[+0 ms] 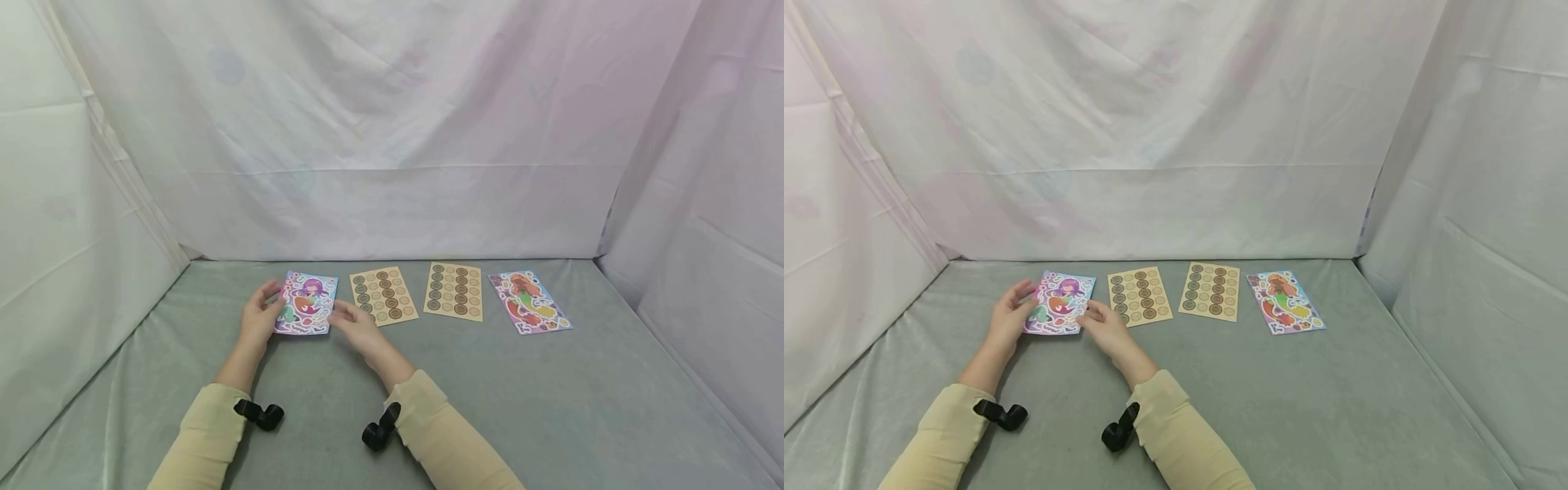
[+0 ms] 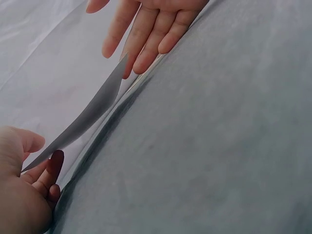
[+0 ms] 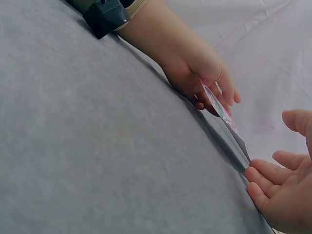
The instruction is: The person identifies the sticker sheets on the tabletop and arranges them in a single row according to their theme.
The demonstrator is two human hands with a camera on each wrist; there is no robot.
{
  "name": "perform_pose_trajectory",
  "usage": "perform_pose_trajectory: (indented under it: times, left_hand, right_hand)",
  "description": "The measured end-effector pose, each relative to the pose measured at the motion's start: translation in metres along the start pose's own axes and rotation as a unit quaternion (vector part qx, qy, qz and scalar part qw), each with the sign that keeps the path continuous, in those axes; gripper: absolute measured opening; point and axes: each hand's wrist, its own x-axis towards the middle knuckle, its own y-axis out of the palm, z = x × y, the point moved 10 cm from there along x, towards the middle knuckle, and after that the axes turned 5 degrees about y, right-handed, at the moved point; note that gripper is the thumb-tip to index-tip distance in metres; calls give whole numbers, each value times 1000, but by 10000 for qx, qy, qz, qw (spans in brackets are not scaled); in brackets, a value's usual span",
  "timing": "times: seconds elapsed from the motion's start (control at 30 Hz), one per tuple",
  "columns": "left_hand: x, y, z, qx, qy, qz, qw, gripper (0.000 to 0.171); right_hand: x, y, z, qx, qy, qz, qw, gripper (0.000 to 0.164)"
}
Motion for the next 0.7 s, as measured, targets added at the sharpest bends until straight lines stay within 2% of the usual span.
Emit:
perform_pose_trajectory:
  times: [0.33, 0.7]
  left_hand:
    - [-2, 0, -1, -452, -86, -34, 9989, 58]
    - [-3, 2, -2, -588, -184, -172, 9980, 62]
  right_hand:
    - [0, -3, -1, 274, 115, -282, 9992, 50]
    - [0, -10, 1, 639, -31, -753, 9951, 51]
